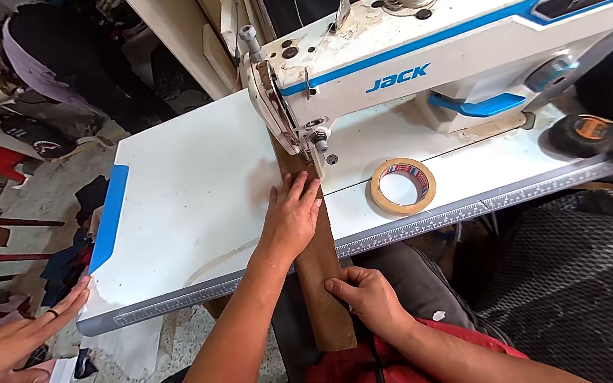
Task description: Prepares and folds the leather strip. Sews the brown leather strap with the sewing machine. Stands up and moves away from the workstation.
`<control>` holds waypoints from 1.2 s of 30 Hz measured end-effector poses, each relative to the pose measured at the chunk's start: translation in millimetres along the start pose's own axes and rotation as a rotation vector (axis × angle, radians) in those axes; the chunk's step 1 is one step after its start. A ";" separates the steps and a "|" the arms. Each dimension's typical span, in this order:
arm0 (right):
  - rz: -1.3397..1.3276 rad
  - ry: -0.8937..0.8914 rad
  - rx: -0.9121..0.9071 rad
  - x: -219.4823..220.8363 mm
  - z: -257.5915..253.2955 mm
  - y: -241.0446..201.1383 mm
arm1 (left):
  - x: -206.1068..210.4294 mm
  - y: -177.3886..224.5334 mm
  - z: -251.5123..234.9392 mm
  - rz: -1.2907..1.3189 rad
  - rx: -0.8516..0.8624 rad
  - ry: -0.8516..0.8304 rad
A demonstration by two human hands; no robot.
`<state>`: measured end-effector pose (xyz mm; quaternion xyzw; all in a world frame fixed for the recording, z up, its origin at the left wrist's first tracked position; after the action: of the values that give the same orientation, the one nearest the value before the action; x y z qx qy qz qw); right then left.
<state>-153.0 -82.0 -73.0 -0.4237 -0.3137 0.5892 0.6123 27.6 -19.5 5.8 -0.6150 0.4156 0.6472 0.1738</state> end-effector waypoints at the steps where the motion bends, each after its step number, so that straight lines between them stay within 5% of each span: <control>1: -0.002 -0.001 0.003 -0.1 0.0 -0.1 | 0.3 -0.3 -0.1 -0.001 -0.001 -0.001; 32: 0.050 0.010 -0.006 -2.0 -1.4 -1.8 | -0.7 -1.0 -4.0 -0.010 -0.016 -0.009; 36: -0.031 -0.098 0.002 0.1 -1.3 0.7 | 0.1 -2.0 -3.1 -0.039 -0.025 -0.012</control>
<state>-152.2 -82.2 -74.3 -0.3886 -0.3492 0.5999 0.6060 31.1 -20.7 5.4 -0.6211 0.3943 0.6527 0.1812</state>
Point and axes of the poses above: each hand's wrist, its own z-axis away from the middle knuckle, its own x-axis out of the palm, y = z × x, the point moved 5 cm from there along -z, towards the middle knuckle, and after that the axes turned 15 degrees about z, right-handed, at the moved point
